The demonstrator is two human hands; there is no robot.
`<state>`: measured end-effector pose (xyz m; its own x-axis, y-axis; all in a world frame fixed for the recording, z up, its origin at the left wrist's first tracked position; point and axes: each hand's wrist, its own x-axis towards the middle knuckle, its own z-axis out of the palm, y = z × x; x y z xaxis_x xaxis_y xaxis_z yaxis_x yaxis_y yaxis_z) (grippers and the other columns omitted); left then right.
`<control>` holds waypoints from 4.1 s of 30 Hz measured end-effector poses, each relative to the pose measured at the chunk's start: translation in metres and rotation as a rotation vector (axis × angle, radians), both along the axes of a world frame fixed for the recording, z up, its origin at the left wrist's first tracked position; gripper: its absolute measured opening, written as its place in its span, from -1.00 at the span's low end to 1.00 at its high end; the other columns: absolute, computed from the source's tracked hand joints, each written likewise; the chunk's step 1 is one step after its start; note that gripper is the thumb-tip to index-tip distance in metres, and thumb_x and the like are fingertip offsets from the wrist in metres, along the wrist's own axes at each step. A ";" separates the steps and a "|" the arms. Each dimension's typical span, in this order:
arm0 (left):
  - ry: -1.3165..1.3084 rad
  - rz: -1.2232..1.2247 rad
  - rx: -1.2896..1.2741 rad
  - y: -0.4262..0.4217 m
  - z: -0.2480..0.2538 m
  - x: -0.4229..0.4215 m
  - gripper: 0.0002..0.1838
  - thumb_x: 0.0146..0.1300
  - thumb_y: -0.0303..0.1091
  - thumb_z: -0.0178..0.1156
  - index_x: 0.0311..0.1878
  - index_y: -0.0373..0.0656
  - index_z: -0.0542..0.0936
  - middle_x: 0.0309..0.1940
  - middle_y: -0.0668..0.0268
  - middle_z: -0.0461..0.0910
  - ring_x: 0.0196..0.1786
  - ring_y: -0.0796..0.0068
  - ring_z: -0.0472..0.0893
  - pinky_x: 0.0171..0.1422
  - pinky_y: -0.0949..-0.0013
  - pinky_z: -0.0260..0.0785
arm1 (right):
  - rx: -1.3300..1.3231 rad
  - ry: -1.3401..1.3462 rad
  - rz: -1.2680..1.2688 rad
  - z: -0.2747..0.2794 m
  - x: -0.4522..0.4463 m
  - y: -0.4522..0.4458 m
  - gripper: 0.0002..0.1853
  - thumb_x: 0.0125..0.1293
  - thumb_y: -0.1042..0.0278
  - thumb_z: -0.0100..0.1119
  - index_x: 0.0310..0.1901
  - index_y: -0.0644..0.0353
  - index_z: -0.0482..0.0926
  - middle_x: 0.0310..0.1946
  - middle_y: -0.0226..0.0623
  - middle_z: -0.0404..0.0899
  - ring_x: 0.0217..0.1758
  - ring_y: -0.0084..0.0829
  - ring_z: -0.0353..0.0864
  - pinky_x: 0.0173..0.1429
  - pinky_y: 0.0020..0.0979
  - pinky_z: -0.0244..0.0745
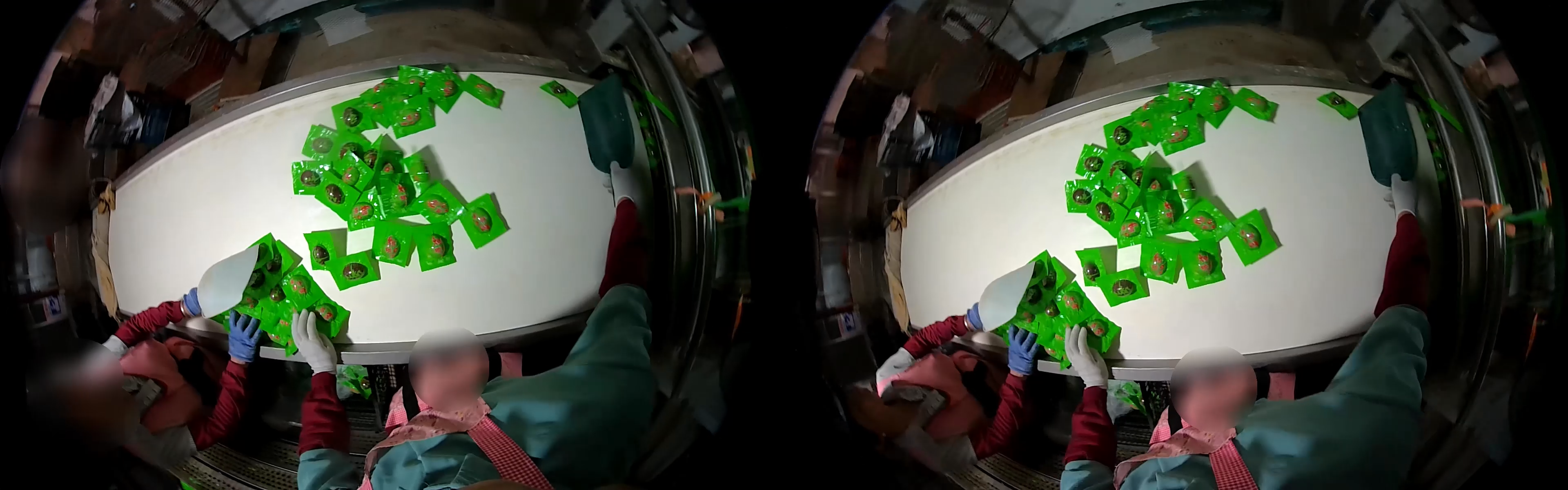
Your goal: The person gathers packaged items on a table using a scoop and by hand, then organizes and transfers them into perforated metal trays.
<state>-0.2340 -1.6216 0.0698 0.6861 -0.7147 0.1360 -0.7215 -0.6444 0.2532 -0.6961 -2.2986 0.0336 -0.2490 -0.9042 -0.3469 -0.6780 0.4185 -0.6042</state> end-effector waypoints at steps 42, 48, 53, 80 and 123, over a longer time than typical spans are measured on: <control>-0.133 0.080 -0.304 0.014 -0.013 0.001 -0.45 0.23 -0.39 0.16 0.29 -0.22 0.32 0.26 0.07 0.34 0.34 -0.01 0.29 0.44 0.03 0.11 | -0.550 0.395 0.678 -0.013 0.170 0.254 -0.15 0.28 0.33 0.07 0.47 0.13 -0.22 -0.40 0.00 0.61 -0.41 -0.08 0.66 -0.37 -0.11 0.52; -0.201 0.131 -0.482 0.004 -0.016 0.010 -0.45 0.26 -0.38 0.16 0.30 -0.27 0.30 0.26 -0.01 0.30 0.31 -0.05 0.29 0.43 0.02 0.12 | -0.517 0.727 1.237 -0.068 0.226 0.356 -0.20 0.31 0.36 0.00 0.41 0.52 -0.21 -0.16 0.15 0.56 -0.26 -0.13 0.67 -0.26 -0.17 0.56; -0.097 0.261 -0.524 -0.014 -0.013 0.052 -0.43 0.27 -0.21 0.16 0.27 -0.30 0.33 0.21 -0.07 0.36 0.27 -0.12 0.31 0.40 0.02 0.13 | -0.372 0.369 1.335 0.004 0.270 0.469 -0.16 0.23 0.51 -0.10 0.42 0.50 -0.36 -0.53 -0.04 0.59 -0.58 -0.13 0.61 -0.51 -0.13 0.50; 0.112 0.451 -0.526 -0.051 -0.034 0.097 -0.25 0.00 0.01 0.40 0.23 -0.14 0.44 0.13 0.08 0.40 0.14 0.02 0.43 0.27 0.06 0.28 | 1.195 -0.337 1.234 0.111 0.351 0.439 -0.73 0.44 0.14 -0.04 -0.22 0.21 0.36 -0.60 -0.41 0.45 -0.79 -0.64 0.33 -0.77 -0.56 0.23; 0.415 0.228 -0.239 -0.088 0.047 0.066 -0.34 -0.01 0.18 0.29 0.08 -0.08 0.58 0.00 0.05 0.59 0.11 -0.06 0.50 0.26 0.09 0.34 | 1.211 -0.632 0.784 0.092 0.279 0.465 -0.79 0.30 0.25 0.11 -0.26 0.23 0.45 -0.61 -0.28 0.48 -0.73 -0.49 0.44 -0.73 -0.46 0.30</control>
<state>-0.1679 -1.7101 0.1172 0.8510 -0.5236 -0.0395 -0.3778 -0.6627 0.6466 -0.4168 -1.8335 0.1257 0.5892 0.1472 -0.7944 -0.7275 0.5245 -0.4424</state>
